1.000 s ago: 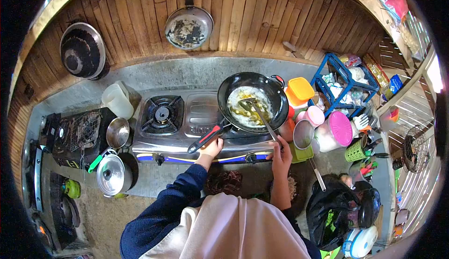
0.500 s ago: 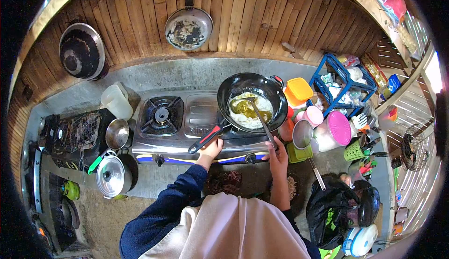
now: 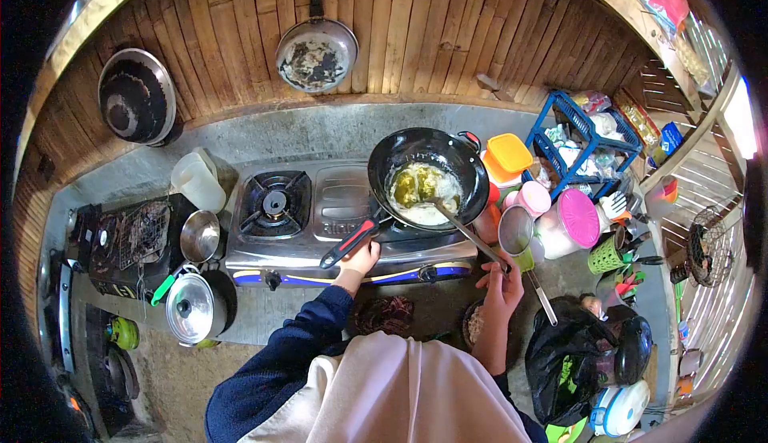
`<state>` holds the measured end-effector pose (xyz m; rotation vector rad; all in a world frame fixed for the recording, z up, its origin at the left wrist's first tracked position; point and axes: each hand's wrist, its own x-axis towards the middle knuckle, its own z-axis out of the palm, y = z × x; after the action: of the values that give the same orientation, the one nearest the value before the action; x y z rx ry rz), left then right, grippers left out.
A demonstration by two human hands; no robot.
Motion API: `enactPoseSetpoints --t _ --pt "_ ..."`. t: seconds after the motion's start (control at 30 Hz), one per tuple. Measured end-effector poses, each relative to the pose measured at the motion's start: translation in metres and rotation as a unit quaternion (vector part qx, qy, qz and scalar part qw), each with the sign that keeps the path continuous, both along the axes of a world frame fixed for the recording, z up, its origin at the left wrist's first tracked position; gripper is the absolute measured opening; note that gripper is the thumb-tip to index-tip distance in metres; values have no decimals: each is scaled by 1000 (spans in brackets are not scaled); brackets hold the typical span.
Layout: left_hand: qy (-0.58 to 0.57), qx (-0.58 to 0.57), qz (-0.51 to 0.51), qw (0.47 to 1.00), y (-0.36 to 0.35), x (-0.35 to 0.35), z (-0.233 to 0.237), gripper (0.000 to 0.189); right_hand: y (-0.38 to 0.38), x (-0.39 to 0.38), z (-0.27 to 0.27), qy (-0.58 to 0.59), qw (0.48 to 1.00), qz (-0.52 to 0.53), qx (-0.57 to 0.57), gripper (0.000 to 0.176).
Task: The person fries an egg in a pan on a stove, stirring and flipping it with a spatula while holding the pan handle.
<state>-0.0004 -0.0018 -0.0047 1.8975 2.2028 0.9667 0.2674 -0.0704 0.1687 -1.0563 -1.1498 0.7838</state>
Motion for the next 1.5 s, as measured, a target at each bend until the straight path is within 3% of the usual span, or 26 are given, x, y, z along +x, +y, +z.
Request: enactPoseSetpoints --t 0.5,0.9,1.03,1.23,1.5 --pt "19 -41 6 999 4 -2 -5 32 -6 4 -2 17 991 -91 97 22" --pt "1 -29 8 1000 2 -1 -1 32 19 3 -28 0 1000 7 -15 26" --pt "32 34 3 999 3 -3 -5 31 37 3 -41 43 998 21 -37 25" --pt "4 -45 20 999 -1 2 9 29 56 3 -52 44 995 53 -69 29" --pt "56 -21 20 998 -1 2 9 30 69 -1 -54 27 993 86 -73 34"
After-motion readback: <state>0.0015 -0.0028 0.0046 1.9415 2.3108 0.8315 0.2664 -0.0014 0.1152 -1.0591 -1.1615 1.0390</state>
